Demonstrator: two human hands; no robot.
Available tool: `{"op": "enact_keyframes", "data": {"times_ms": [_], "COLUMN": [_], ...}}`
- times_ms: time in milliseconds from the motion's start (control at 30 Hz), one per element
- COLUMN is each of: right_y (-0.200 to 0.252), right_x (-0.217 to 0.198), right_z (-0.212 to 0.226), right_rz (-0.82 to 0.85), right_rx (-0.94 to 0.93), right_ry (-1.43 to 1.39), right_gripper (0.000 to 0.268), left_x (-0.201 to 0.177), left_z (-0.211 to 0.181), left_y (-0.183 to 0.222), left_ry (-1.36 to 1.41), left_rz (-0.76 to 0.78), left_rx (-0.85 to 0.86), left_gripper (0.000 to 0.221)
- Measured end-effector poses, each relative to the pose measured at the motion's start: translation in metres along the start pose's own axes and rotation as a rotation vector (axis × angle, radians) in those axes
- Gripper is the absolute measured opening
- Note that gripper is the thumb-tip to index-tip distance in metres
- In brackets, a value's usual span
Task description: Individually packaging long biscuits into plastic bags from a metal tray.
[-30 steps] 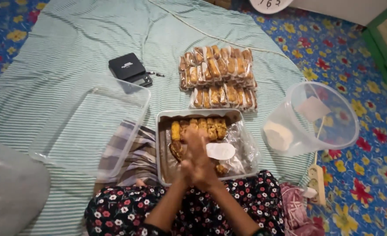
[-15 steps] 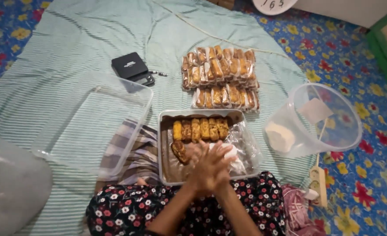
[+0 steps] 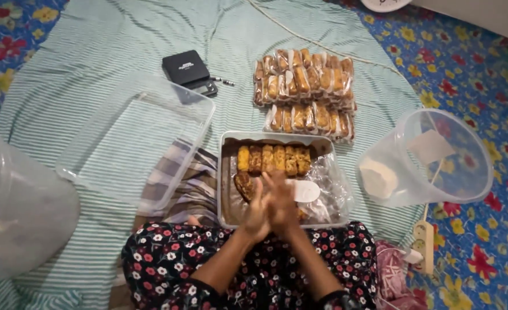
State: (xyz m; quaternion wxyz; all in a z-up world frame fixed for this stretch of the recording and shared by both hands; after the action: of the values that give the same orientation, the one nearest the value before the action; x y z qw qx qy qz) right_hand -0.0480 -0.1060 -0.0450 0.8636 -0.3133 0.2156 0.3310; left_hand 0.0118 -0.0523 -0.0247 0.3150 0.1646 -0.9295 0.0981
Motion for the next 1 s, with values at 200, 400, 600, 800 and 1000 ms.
{"op": "enact_keyframes", "data": {"times_ms": [200, 400, 600, 800, 1000], "right_y": [-0.004, 0.009, -0.007, 0.008, 0.020], "right_x": [-0.039, -0.003, -0.023, 0.008, -0.017], "right_z": [-0.098, -0.041, 0.049, -0.011, -0.129], "right_rz": [-0.119, -0.377, -0.012, -0.060, 0.063], "right_rx": [0.323, 0.878, 0.432, -0.310, 0.429], "right_ry": [-0.112, -1.936, -1.240, 0.012, 0.202], "right_gripper": [0.050, 0.060, 0.092, 0.074, 0.067], "left_x": [0.026, -0.010, -0.083, -0.047, 0.035], "left_z": [0.008, 0.054, 0.054, 0.064, -0.022], "left_y": [0.000, -0.032, -0.054, -0.041, -0.002], "left_ry": [0.223, -1.350, -1.207, -0.210, 0.251], "left_rz": [0.324, 0.334, -0.449, 0.094, 0.277], "left_rx": [0.134, 0.755, 0.781, 0.258, 0.053], "left_gripper": [0.066, 0.080, 0.069, 0.081, 0.102]}}
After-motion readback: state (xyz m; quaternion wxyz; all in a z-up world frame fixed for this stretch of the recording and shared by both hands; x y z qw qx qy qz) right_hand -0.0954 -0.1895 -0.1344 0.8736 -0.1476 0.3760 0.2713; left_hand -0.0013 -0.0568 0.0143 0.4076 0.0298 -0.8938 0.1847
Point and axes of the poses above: each hand's wrist, its own y-axis away from the middle knuckle, its own x-axis out of the palm, z = x × y, the point moved 5 cm from there along -y, towards the middle knuckle, and after that the axes turned 5 degrees about x, right-handed, at the moved point
